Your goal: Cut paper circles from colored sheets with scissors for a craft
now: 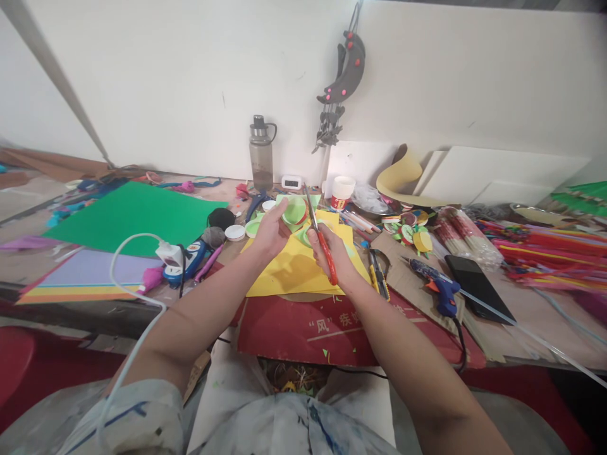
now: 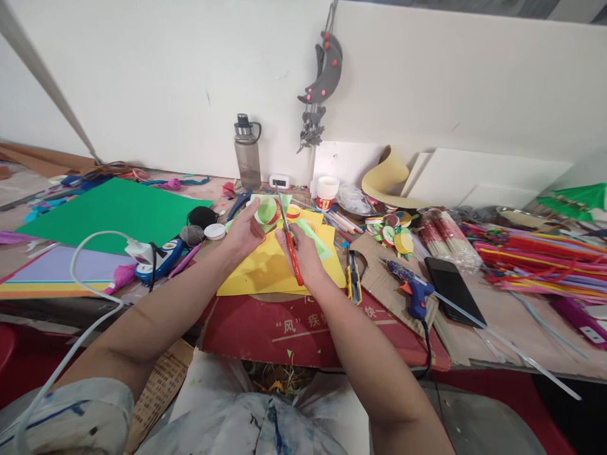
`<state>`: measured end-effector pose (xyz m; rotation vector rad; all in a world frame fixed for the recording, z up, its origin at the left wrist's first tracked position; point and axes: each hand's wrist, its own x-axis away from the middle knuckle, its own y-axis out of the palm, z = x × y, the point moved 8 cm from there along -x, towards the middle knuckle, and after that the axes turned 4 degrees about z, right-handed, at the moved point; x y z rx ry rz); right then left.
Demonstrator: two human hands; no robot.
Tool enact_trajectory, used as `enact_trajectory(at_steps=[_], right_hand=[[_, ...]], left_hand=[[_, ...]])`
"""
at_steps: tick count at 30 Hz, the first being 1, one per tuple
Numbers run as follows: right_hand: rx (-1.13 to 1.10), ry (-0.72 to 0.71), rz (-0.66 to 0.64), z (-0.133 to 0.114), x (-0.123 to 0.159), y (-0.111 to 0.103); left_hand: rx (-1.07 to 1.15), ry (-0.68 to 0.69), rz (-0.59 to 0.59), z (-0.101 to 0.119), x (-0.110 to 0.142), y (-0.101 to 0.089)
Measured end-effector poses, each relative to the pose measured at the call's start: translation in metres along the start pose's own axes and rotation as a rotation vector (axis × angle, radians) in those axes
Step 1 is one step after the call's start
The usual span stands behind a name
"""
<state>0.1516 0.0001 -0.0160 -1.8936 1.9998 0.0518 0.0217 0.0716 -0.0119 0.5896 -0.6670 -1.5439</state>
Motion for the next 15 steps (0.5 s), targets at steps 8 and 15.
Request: enact_trajectory(at_steps=[8,15], right_hand=[[-0.024,0.033,0.003,-0.002,0.002,0.001],[-0.014,0.029,-0.009,-0.001,0.002,0.002]], left_hand=[[-0.075,0.044,0.022,0.004,-0.005,-0.004],[-0.093,0.046,0.009,0.007,-0.011,-0.007]])
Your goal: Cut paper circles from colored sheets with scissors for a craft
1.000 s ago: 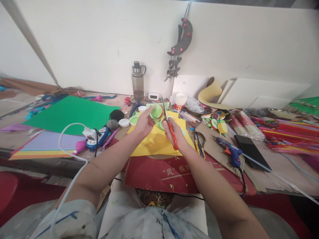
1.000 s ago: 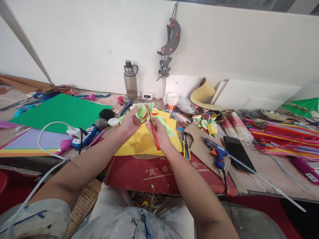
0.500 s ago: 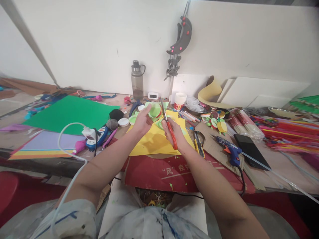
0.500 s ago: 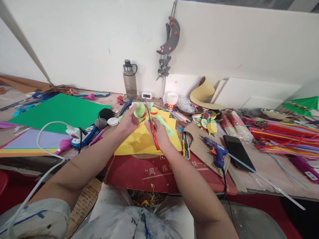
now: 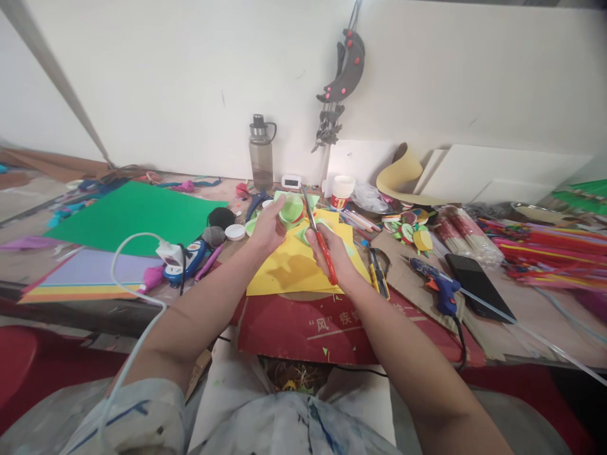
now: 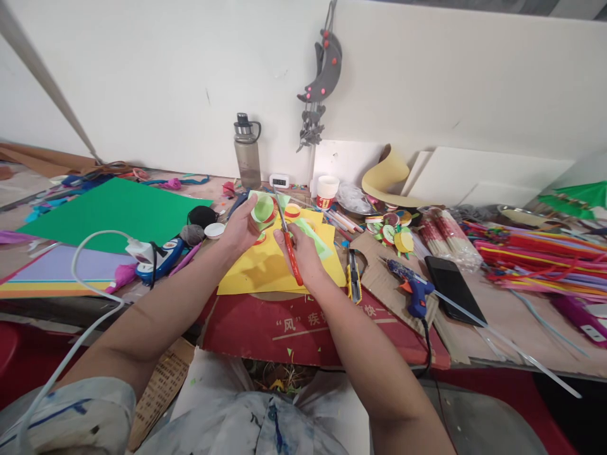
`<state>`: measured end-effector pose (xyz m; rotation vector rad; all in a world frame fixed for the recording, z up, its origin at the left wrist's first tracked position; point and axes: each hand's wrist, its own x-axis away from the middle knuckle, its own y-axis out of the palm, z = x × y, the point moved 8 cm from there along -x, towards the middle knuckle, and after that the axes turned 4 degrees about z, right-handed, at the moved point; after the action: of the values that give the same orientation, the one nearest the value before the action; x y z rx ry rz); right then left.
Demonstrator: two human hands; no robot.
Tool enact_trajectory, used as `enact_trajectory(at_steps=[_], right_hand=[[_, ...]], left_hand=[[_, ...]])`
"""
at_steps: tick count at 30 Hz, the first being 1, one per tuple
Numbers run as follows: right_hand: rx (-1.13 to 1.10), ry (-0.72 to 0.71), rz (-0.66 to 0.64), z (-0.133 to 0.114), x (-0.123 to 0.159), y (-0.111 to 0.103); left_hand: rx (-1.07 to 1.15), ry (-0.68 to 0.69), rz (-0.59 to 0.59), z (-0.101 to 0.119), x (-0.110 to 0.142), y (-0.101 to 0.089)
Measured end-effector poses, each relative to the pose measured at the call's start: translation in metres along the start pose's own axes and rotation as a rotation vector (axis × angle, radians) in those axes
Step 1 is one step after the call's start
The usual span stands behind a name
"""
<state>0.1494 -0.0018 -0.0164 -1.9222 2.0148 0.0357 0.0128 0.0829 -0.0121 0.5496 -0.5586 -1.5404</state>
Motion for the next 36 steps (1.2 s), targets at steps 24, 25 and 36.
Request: enact_trajectory(at_steps=[24,25,36], right_hand=[[0.116,-0.06,0.048,-0.011,0.001,-0.004],[0.103,-0.044,0.031,-0.01,0.001,-0.003],[0.011,-0.032,-0.032,0.013,-0.006,0.005]], left_hand=[[-0.074,-0.06,0.067,-0.002,0.005,-0.002],[-0.069,-0.06,0.084,-0.002,0.004,-0.003],[-0.038,0.013,-0.03,0.01,-0.002,0.001]])
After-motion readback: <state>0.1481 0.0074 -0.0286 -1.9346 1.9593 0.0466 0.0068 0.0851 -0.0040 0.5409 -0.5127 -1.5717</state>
